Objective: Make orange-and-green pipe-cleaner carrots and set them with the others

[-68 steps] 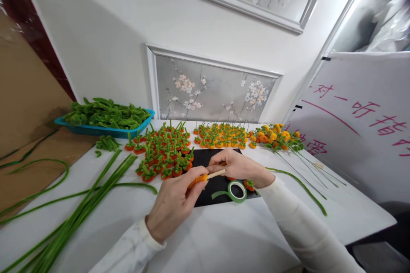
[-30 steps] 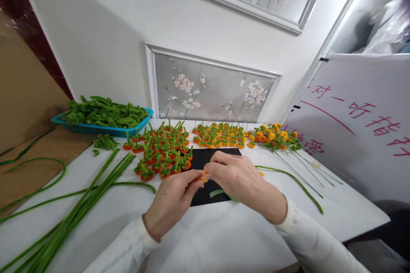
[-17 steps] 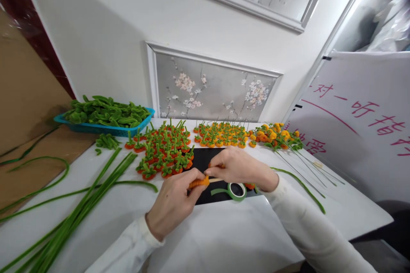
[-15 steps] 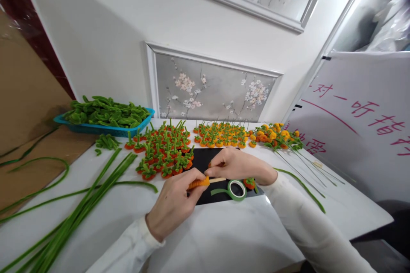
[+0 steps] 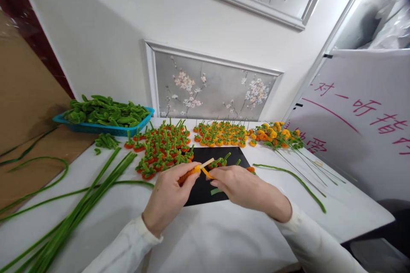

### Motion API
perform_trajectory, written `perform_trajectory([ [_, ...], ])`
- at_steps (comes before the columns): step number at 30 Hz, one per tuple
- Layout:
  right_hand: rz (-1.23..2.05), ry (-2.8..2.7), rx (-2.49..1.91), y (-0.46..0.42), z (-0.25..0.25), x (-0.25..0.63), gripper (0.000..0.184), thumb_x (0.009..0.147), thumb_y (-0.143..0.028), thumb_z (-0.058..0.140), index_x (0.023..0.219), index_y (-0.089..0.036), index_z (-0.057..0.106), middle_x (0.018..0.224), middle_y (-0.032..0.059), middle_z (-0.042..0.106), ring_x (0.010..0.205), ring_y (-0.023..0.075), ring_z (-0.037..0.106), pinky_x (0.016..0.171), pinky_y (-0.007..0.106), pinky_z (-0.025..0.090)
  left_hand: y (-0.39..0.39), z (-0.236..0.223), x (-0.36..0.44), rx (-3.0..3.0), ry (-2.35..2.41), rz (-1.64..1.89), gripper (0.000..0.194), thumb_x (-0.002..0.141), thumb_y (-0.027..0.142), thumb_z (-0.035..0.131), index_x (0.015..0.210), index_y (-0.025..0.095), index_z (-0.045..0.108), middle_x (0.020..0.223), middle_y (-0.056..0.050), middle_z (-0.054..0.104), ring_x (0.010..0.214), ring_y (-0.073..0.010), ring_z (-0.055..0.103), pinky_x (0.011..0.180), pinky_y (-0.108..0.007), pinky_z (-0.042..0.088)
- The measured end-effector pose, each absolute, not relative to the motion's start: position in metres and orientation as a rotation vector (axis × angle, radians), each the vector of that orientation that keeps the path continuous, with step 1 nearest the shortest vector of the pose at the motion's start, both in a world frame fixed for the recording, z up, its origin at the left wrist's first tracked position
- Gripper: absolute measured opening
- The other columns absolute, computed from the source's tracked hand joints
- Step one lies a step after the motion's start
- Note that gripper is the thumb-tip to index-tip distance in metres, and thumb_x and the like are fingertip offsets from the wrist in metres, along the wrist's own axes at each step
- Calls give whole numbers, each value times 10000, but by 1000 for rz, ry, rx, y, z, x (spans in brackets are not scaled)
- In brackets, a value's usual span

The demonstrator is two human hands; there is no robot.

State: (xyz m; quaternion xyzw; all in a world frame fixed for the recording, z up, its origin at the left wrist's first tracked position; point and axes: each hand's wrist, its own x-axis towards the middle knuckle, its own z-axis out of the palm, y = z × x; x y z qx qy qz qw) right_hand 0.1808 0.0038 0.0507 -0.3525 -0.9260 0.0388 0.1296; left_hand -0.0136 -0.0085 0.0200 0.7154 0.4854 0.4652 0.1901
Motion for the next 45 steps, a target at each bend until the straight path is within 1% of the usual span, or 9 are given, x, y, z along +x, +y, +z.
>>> perform_trajectory([
  [5, -169, -2704, -1103, -17, 61, 177, 127, 915, -132, 474, 860, -188, 574, 791, 7, 614, 585, 117, 534, 478, 281, 185, -10, 20, -14, 2209, 1399, 1237, 225, 863, 207, 517, 985, 215, 706, 875, -22, 720, 764, -164, 659, 665, -231, 508],
  [10, -212, -2657, -1026, -10, 65, 174, 177, 900, -114, 497, 910, -237, 625, 804, -7, 595, 621, 107, 530, 477, 260, 218, -10, 20, -14, 2335, 1363, 1149, 242, 871, 173, 493, 984, 235, 697, 908, -20, 720, 830, -174, 654, 712, -238, 486],
  [17, -38, -2500, -939, 15, 67, 170, 172, 917, -211, 506, 871, -196, 671, 812, 16, 606, 697, 105, 553, 623, 207, 371, -12, 23, -11, 2441, 1376, 931, 230, 893, 231, 491, 781, 199, 689, 714, -1, 634, 625, -135, 566, 571, -228, 389],
  [21, 73, -2482, -908, 28, 68, 172, 160, 883, -220, 564, 780, -185, 681, 722, 6, 617, 686, 109, 557, 651, 206, 378, -14, 25, -11, 2373, 1296, 926, 221, 891, 246, 508, 762, 201, 681, 766, 6, 639, 669, -125, 571, 604, -221, 385],
  [25, 135, -2500, -943, 36, 67, 176, 198, 855, -296, 607, 714, -171, 668, 646, 0, 603, 620, 99, 527, 591, 206, 342, -14, 25, -11, 2336, 1310, 962, 255, 890, 259, 513, 693, 188, 658, 646, 19, 585, 610, -122, 531, 556, -224, 356],
  [31, 414, -2491, -995, 44, 66, 181, 310, 834, -302, 591, 564, -151, 598, 489, -57, 418, 481, 59, 331, 470, 201, 240, -14, 22, -9, 2213, 1288, 1102, 110, 845, 233, 580, 814, 202, 680, 739, 9, 642, 665, -131, 565, 597, -227, 397],
  [36, 797, -2515, -882, 46, 60, 186, 197, 841, -200, 514, 701, -149, 643, 567, -52, 480, 521, 59, 387, 478, 171, 279, -13, 20, -7, 2021, 1293, 1219, 124, 816, 248, 613, 920, 205, 666, 814, 3, 672, 692, -134, 594, 634, -225, 447],
  [40, 717, -2528, -877, 37, 55, 186, 189, 868, -162, 466, 784, -162, 636, 602, -40, 536, 525, 64, 427, 517, 175, 314, -11, 18, -9, 1926, 1300, 1215, 272, 824, 266, 597, 1086, 214, 647, 871, -9, 666, 719, -140, 593, 640, -229, 460],
  [45, 485, -2550, -882, 26, 47, 184, 257, 913, -204, 453, 686, -163, 566, 624, -18, 532, 559, 80, 400, 559, 197, 306, -8, 18, -11, 1964, 1275, 1233, 274, 862, 291, 540, 1087, 213, 675, 796, -8, 617, 708, -141, 548, 625, -236, 434],
])
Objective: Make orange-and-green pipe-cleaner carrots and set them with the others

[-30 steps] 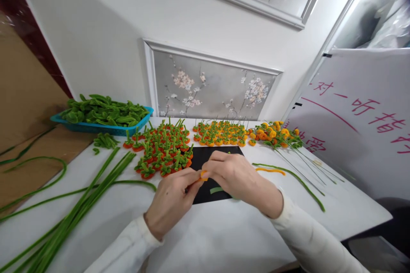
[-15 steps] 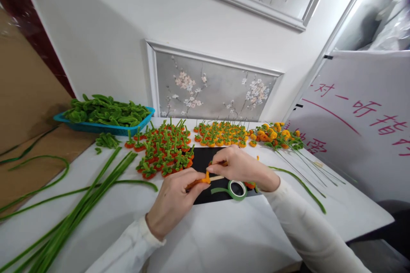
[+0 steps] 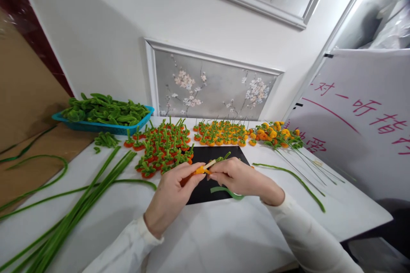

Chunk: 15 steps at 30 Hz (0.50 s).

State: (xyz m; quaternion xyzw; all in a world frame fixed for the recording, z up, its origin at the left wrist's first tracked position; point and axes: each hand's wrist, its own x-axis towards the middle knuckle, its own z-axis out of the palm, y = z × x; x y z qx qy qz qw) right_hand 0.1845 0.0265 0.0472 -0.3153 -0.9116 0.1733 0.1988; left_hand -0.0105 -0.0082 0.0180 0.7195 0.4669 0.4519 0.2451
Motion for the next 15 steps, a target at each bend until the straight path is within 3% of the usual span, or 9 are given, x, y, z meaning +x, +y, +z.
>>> perform_trajectory([
  [5, 378, -2563, -935, 22, 40, 184, 284, 917, -202, 457, 637, -167, 495, 587, -29, 484, 532, 79, 360, 547, 198, 287, -9, 20, -8, 1992, 1259, 1201, 230, 872, 300, 526, 962, 206, 716, 733, 1, 594, 673, -137, 526, 578, -229, 399],
  [15, 198, -2612, -1019, 13, 38, 186, 218, 943, -197, 428, 773, -179, 562, 723, 7, 627, 615, 102, 531, 582, 224, 291, -10, 19, -8, 2050, 1268, 1160, 269, 894, 266, 482, 1046, 196, 692, 837, -31, 673, 741, -157, 599, 616, -230, 456],
])
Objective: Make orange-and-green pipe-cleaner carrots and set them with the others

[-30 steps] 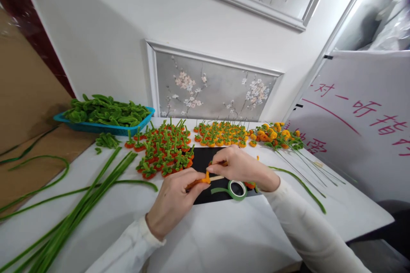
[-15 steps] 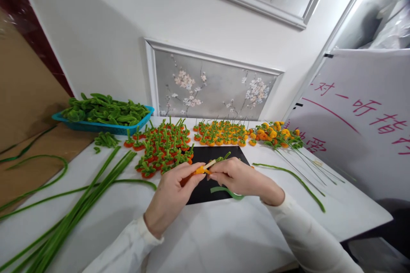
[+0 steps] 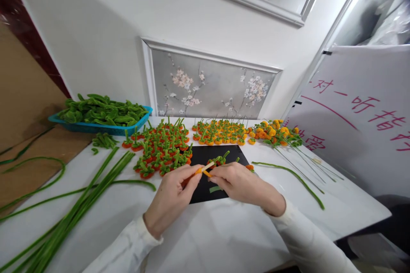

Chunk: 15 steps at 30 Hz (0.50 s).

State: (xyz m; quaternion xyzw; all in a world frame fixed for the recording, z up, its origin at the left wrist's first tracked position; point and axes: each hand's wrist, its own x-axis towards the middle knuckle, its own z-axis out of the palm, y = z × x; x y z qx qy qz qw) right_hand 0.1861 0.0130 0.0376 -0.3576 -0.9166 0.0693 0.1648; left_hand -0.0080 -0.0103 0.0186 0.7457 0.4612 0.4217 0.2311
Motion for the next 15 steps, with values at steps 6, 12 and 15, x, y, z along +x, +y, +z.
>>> perform_trajectory([
  [6, -46, -2685, -1044, -1, 45, 186, 207, 948, -228, 446, 777, -175, 551, 736, 16, 633, 633, 125, 573, 538, 257, 242, -7, 14, -10, 2094, 1279, 1127, 312, 898, 259, 476, 1163, 222, 635, 1045, -53, 715, 836, -187, 658, 701, -263, 509],
  [12, -174, -2667, -999, -4, 57, 181, 159, 938, -201, 464, 838, -189, 587, 764, 16, 619, 620, 118, 555, 491, 267, 220, -8, 17, -13, 2256, 1296, 1023, 249, 901, 269, 484, 1046, 252, 685, 933, -20, 734, 818, -188, 658, 706, -270, 490],
  [15, -129, -2626, -967, 1, 61, 180, 178, 950, -227, 446, 884, -190, 607, 791, 23, 614, 657, 116, 560, 520, 243, 283, -9, 18, -12, 2274, 1304, 1011, 229, 895, 253, 492, 1007, 249, 691, 919, -15, 734, 792, -179, 659, 687, -255, 479],
])
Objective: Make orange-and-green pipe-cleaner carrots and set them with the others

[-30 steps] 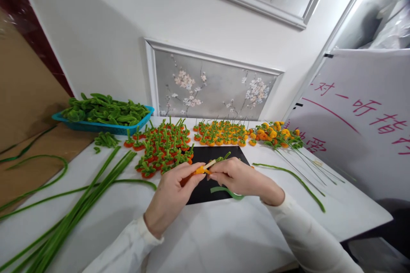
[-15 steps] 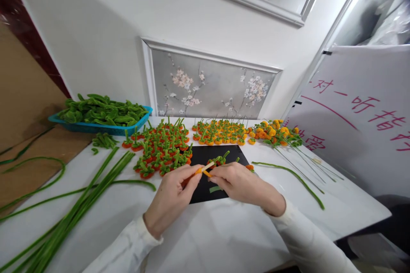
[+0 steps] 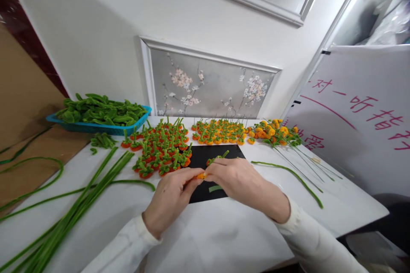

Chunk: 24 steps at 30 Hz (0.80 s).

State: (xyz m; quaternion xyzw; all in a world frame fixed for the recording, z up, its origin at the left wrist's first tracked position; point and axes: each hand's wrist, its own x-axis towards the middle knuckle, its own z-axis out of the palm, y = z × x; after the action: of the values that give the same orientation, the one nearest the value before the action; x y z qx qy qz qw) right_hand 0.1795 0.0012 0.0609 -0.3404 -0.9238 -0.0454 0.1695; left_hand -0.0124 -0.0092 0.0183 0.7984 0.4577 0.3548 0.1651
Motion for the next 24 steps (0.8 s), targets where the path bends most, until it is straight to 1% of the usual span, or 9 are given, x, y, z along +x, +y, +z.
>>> perform_trajectory([
  [3, -31, -2521, -975, 7, 65, 178, 183, 948, -256, 453, 884, -189, 611, 786, 19, 607, 679, 116, 559, 588, 221, 343, -9, 18, -11, 2294, 1313, 996, 201, 866, 235, 532, 979, 251, 698, 887, -10, 736, 769, -181, 656, 671, -247, 467],
  [6, 81, -2463, -940, 15, 67, 178, 130, 913, -232, 520, 826, -186, 604, 758, 2, 601, 680, 110, 549, 615, 204, 358, -10, 19, -10, 2307, 1313, 978, 187, 846, 210, 545, 938, 250, 703, 838, -3, 727, 729, -174, 644, 633, -234, 446],
  [8, 138, -2449, -900, 20, 66, 176, 126, 898, -219, 544, 792, -184, 601, 745, -6, 602, 678, 103, 543, 621, 196, 358, -11, 20, -9, 2324, 1304, 953, 164, 845, 209, 541, 856, 237, 702, 767, 4, 706, 683, -163, 627, 594, -223, 419],
  [12, 140, -2497, -864, 25, 63, 169, 158, 894, -236, 554, 760, -178, 613, 747, 0, 610, 687, 105, 546, 622, 198, 351, -11, 21, -8, 2384, 1315, 905, 231, 846, 225, 526, 646, 208, 641, 557, 29, 586, 513, -132, 529, 491, -223, 315],
  [15, 68, -2543, -864, 29, 60, 163, 180, 895, -271, 554, 757, -174, 618, 745, 8, 611, 690, 114, 547, 614, 207, 340, -12, 22, -8, 2395, 1313, 876, 284, 848, 230, 504, 582, 201, 599, 487, 42, 501, 446, -116, 442, 462, -231, 260],
  [17, 84, -2524, -873, 34, 58, 163, 183, 888, -280, 566, 752, -172, 622, 738, 7, 614, 686, 111, 543, 613, 206, 334, -12, 23, -8, 2354, 1292, 843, 288, 851, 237, 493, 589, 198, 607, 482, 43, 487, 442, -113, 424, 451, -227, 254],
  [19, 170, -2481, -894, 39, 54, 166, 184, 878, -290, 584, 743, -172, 626, 706, -5, 609, 647, 96, 524, 597, 199, 325, -12, 24, -8, 2270, 1264, 841, 264, 851, 250, 492, 647, 196, 651, 509, 39, 526, 450, -111, 440, 440, -219, 268],
  [22, 320, -2415, -925, 45, 49, 173, 200, 877, -314, 584, 743, -170, 625, 631, -31, 573, 560, 74, 461, 556, 188, 307, -12, 23, -7, 2106, 1229, 945, 224, 839, 279, 508, 766, 193, 702, 618, 21, 640, 508, -125, 529, 458, -208, 351],
  [24, 384, -2380, -934, 46, 46, 178, 203, 892, -294, 559, 747, -167, 622, 612, -37, 559, 537, 70, 436, 545, 185, 303, -12, 21, -7, 2005, 1215, 1041, 199, 826, 286, 531, 842, 192, 705, 714, 2, 695, 592, -148, 597, 508, -211, 425],
])
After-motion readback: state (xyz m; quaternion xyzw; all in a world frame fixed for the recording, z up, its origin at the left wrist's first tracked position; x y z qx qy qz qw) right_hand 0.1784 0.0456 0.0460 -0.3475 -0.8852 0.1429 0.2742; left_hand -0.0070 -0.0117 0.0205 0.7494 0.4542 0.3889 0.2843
